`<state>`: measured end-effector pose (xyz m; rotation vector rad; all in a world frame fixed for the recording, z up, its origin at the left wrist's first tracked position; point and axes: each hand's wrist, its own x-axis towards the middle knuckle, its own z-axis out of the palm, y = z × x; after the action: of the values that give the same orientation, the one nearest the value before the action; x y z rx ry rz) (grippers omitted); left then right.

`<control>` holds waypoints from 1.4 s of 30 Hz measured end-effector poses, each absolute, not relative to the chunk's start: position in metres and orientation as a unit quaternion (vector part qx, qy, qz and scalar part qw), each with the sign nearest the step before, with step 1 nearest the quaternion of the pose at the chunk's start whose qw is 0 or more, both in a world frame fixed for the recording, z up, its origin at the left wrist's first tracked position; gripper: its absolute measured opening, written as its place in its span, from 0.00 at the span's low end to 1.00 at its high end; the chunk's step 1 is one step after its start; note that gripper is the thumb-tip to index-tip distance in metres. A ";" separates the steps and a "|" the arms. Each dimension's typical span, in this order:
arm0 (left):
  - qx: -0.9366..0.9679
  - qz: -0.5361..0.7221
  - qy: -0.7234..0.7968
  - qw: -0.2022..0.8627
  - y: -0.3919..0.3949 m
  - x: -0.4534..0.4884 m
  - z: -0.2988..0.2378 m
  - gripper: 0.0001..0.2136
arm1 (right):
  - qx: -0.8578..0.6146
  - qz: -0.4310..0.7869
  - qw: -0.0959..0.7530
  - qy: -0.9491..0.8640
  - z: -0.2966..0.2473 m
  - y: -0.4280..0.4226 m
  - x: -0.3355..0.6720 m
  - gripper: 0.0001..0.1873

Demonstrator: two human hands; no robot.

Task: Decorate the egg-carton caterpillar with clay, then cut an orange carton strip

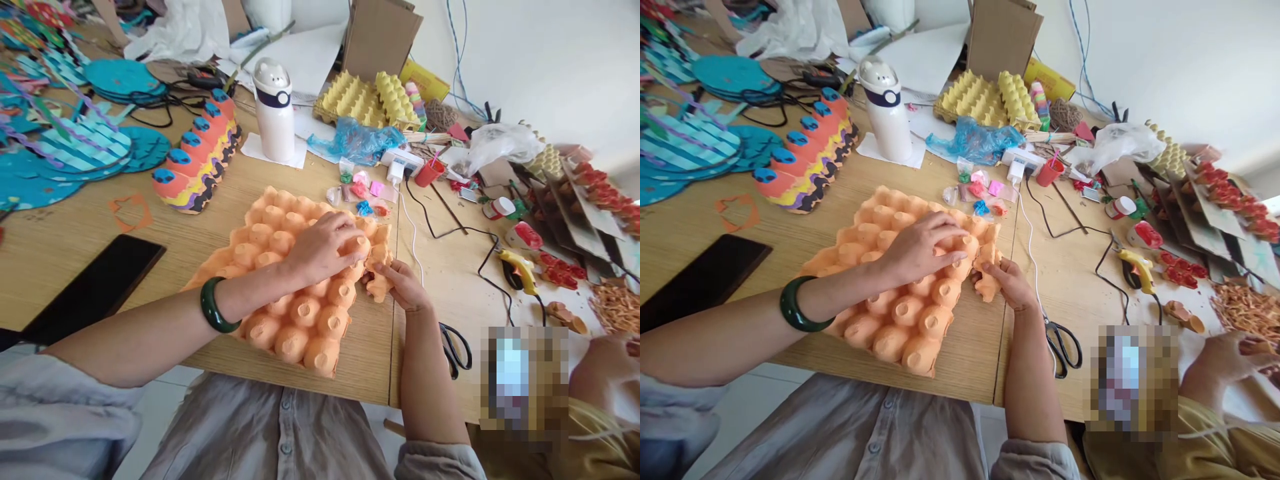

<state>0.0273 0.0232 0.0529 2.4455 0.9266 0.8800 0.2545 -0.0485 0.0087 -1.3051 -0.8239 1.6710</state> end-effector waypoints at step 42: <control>0.912 0.247 0.317 0.079 0.022 0.039 0.036 0.05 | -0.689 0.553 0.416 -0.216 0.023 -0.021 0.217 0.08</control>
<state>0.0394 0.0225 0.0362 2.7298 0.9501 0.7400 0.2174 -0.0209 0.0231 -1.7289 -0.5414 1.3896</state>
